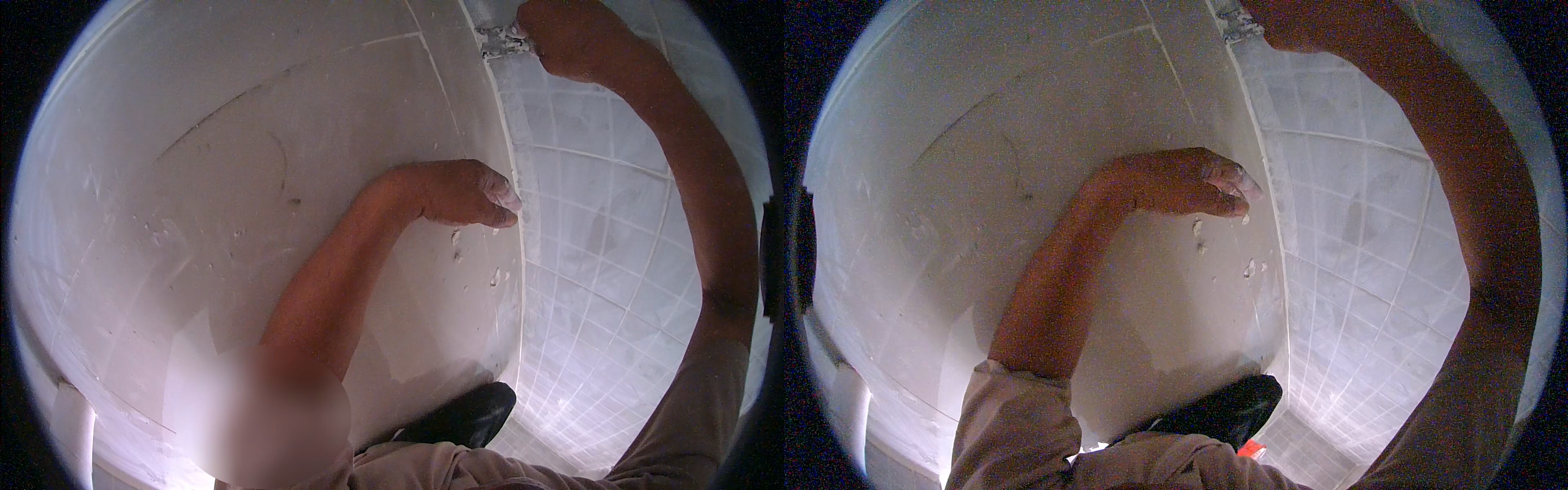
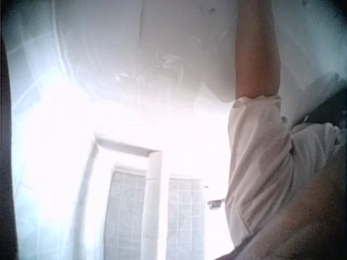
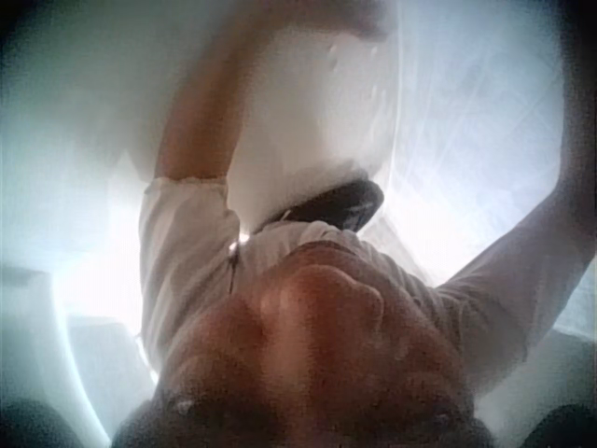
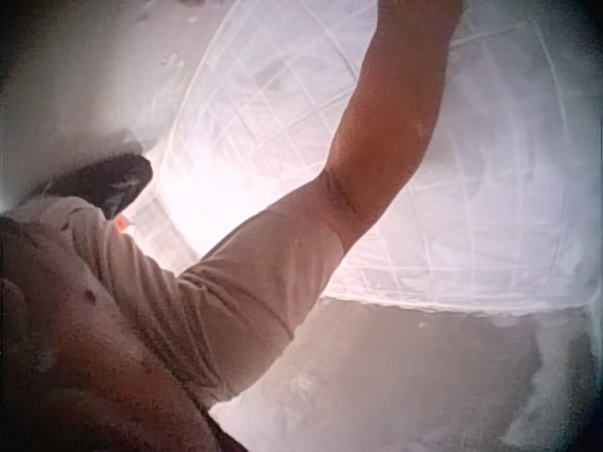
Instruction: The person applies white grout to the joints between wall tiles using a putty knife and a pink spreading tool, then wipes excess material from the tiles.
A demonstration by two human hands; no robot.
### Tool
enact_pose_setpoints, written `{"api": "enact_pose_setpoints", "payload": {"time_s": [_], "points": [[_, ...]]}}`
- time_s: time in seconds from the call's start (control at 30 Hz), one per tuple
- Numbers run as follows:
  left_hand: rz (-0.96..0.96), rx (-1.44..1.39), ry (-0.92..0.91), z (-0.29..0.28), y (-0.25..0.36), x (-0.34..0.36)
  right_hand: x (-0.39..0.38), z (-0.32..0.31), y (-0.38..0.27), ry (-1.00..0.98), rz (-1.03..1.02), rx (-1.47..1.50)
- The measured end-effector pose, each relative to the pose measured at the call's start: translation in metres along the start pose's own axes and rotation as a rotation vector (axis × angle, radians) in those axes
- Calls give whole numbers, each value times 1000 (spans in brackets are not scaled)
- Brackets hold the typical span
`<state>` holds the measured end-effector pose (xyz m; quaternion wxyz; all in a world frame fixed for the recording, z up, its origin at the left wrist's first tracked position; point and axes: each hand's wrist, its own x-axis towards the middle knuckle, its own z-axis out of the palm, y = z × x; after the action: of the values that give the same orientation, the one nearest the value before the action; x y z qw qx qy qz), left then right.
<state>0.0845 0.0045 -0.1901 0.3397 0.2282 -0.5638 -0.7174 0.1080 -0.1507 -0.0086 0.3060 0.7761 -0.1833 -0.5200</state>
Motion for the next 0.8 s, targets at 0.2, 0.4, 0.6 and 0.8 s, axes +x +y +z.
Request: {"api": "enact_pose_setpoints", "payload": {"time_s": [0.2,0.4,0.6,0.8], "points": [[28,52,28,2,-11,3,-12,-11,-14,112,-55,-113],[-11,-14,-14,-2,-3,0,-17,-16,-21,-117,22,-66],[22,83,30,-2,-9,5,-21,-24,-21,-90,46,-113],[115,159,30,7,-25,11,-20,-23,-14,13,90,-42]]}}
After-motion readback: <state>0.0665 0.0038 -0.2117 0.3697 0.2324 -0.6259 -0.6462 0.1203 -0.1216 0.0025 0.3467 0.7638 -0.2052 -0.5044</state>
